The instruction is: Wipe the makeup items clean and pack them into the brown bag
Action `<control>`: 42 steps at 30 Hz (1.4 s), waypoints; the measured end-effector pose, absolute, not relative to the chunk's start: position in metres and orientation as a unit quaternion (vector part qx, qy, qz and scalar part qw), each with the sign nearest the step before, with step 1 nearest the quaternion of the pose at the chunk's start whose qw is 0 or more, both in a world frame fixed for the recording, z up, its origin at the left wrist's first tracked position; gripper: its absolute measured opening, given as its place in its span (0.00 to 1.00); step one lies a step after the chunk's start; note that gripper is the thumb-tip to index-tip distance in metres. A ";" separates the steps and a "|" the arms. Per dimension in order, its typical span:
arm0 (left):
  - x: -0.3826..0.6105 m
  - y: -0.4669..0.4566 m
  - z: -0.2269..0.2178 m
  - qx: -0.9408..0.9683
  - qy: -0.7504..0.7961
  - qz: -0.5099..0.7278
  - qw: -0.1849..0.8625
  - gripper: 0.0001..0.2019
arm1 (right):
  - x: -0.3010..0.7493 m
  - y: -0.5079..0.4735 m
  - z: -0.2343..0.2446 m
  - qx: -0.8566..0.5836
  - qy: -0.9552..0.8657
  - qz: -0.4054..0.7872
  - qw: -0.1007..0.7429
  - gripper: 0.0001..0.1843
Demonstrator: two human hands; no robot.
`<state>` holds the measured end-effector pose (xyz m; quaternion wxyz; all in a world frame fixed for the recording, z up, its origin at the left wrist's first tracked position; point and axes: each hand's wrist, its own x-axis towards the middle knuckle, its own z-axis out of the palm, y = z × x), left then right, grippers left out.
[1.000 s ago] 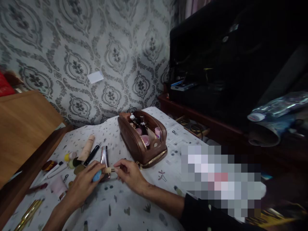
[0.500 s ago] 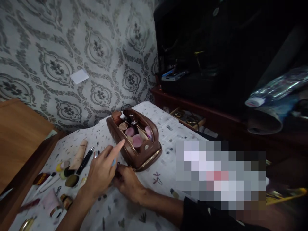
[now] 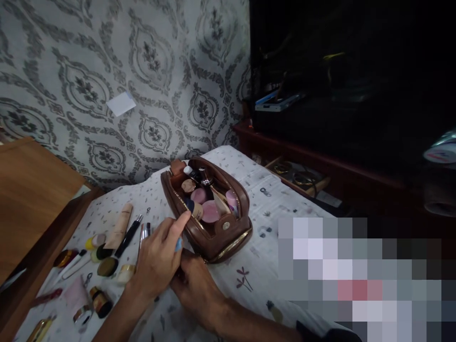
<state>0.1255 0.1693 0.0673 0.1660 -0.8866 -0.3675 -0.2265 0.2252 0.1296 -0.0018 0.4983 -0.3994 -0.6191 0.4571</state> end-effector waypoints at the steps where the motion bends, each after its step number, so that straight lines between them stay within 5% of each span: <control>1: 0.125 0.170 0.066 -0.887 -0.365 -0.230 0.168 0.25 | 0.225 0.129 -0.001 -0.395 -0.616 0.465 0.498 0.19; 11: 0.124 0.171 0.064 -0.890 -0.348 -0.249 0.156 0.27 | 0.223 0.128 -0.001 -0.397 -0.621 0.476 0.480 0.21; 21: 0.113 0.155 0.061 -0.862 -0.396 -0.281 0.145 0.21 | 0.227 0.124 0.003 -0.440 -0.623 0.448 0.466 0.08; 27: 0.084 0.132 0.046 -0.843 -0.465 -0.266 0.036 0.13 | 0.229 0.125 0.006 -0.421 -0.606 0.455 0.498 0.09; 34: 0.053 0.125 0.025 -0.824 -0.500 -0.242 -0.111 0.23 | 0.231 0.128 0.010 -0.430 -0.617 0.459 0.473 0.08; 39: 0.058 0.127 0.041 -0.825 -0.495 -0.216 -0.167 0.14 | 0.257 0.113 0.046 -0.454 -0.754 0.329 0.343 0.07; 42: 0.073 0.130 0.065 -0.849 -0.456 -0.249 -0.102 0.17 | 0.295 0.113 0.088 -0.452 -0.768 0.221 0.396 0.12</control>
